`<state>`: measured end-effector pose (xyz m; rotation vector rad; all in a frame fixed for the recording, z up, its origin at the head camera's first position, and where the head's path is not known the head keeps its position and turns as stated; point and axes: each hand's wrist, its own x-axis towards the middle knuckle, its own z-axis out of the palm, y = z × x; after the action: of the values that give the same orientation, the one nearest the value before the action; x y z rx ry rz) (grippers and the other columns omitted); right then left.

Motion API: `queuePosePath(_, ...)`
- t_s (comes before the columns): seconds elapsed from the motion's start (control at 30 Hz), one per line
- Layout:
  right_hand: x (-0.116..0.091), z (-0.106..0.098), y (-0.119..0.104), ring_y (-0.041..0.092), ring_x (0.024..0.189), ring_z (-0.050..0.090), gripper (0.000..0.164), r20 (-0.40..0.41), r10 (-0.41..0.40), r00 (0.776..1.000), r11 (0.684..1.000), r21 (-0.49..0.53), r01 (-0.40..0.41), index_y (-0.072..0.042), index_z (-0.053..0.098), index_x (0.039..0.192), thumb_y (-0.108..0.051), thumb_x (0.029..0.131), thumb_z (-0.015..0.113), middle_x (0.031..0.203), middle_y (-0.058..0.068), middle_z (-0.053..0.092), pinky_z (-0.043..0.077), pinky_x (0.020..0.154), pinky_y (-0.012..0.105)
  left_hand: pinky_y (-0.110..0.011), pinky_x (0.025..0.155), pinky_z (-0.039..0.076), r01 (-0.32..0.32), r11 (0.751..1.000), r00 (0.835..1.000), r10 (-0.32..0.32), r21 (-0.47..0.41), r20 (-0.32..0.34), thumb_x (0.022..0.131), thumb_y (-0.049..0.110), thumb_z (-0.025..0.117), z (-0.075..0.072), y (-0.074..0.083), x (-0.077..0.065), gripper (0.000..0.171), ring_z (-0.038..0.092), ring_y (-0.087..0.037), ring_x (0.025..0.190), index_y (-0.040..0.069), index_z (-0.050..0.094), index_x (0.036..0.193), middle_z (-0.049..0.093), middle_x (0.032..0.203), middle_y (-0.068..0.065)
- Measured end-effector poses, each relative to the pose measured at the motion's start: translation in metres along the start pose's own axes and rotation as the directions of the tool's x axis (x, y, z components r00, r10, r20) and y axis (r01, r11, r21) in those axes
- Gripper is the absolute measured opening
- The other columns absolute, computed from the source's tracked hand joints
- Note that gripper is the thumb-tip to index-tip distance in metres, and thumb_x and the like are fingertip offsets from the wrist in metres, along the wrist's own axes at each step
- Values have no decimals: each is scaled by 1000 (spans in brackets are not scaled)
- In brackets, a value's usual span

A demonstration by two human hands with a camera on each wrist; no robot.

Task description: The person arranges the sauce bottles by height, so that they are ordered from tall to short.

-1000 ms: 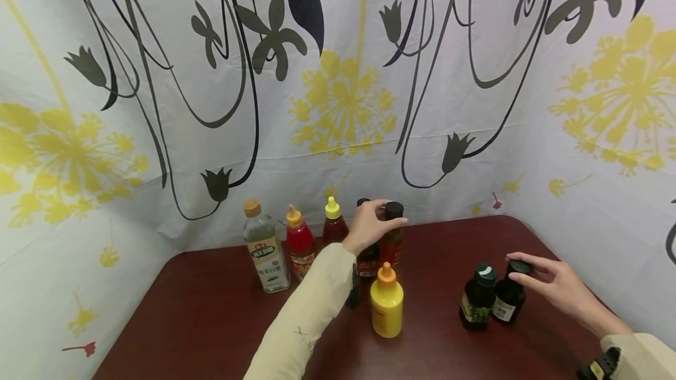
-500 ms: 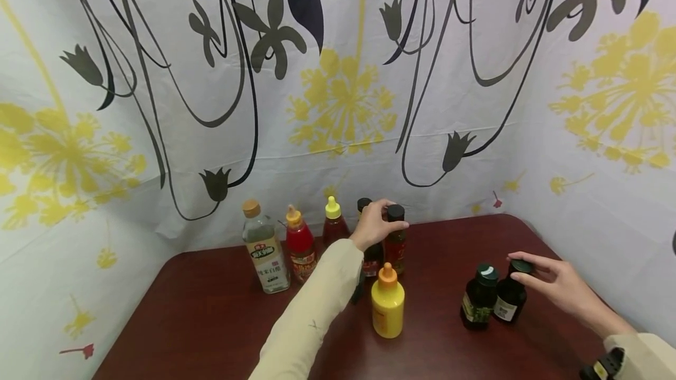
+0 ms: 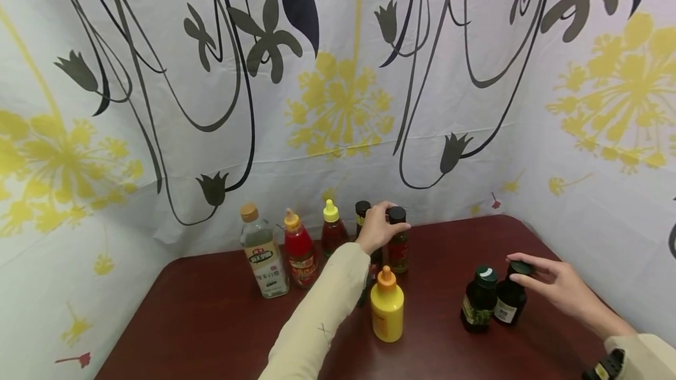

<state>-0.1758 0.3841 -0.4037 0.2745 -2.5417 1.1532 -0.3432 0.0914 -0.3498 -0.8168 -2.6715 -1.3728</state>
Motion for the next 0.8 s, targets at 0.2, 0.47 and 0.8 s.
queuePosePath(0.2, 0, 0, 0, -20, 99, 40, 37, 0, -6, 1000, 1000, -6, 6, -2, 54, 118, -11, 84, 61, 108, -29, 49, 39, 72, 5, -24, 70, 46, 16, 1000, 1000, -16, 25, -1, 75, 23, 71, 4, -1, 3, 42, 55, -15, 86, 8, 57, 112, 58, 103, -5)
queuePosePath(0.47, 2, 0, 0, -19, 99, 40, 37, 10, 12, 1000, 1000, 18, -12, -2, 54, 119, -11, 84, 61, 108, -28, 49, 41, 71, 7, -27, 74, 46, 24, 998, 999, -25, 59, 24, 78, 20, 68, 6, -1, 7, 40, 56, -19, 91, 8, 54, 113, 58, 103, -7)
queuePosePath(0.8, 1, 0, -1, -20, 99, 40, 37, 3, 13, 1000, 1000, -5, -13, -1, 54, 118, -13, 84, 61, 107, -28, 50, 39, 72, 6, -30, 75, 46, 57, 994, 998, -58, 97, 3, 79, 22, 67, 10, 3, 10, 43, 56, -20, 92, 11, 53, 117, 60, 106, -8)
